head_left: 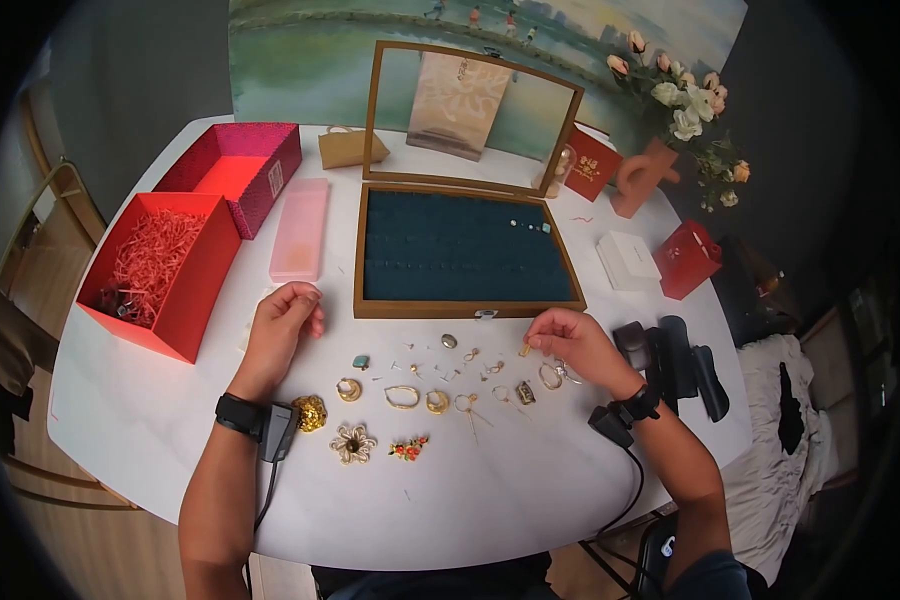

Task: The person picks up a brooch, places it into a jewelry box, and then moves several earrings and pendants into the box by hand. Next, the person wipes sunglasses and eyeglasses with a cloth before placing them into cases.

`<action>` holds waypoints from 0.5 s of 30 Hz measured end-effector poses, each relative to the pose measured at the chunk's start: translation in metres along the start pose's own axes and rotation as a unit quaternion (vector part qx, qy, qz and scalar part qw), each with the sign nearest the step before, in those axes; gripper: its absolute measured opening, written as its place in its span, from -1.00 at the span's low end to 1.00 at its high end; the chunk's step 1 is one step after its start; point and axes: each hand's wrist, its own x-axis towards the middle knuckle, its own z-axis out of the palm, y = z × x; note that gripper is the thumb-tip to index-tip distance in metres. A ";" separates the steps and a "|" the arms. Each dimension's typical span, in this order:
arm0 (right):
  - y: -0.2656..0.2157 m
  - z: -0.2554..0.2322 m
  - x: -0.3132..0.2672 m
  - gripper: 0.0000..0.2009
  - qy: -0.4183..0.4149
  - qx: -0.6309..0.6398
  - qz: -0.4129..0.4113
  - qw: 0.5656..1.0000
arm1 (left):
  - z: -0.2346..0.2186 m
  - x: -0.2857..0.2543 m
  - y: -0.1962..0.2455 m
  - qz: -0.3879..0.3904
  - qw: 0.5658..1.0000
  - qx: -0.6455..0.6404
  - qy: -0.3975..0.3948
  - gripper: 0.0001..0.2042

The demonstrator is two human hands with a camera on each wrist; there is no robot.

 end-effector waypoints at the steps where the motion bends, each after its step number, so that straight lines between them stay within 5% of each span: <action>1: 0.000 -0.001 0.001 -0.94 -0.008 0.017 0.016 1.000 | 0.000 0.000 0.000 0.000 1.000 -0.002 0.000 -0.88; 15: -0.003 -0.013 0.010 -0.91 -0.088 -0.015 0.093 0.992 | 0.000 0.000 0.001 -0.003 1.000 0.002 -0.003 -0.87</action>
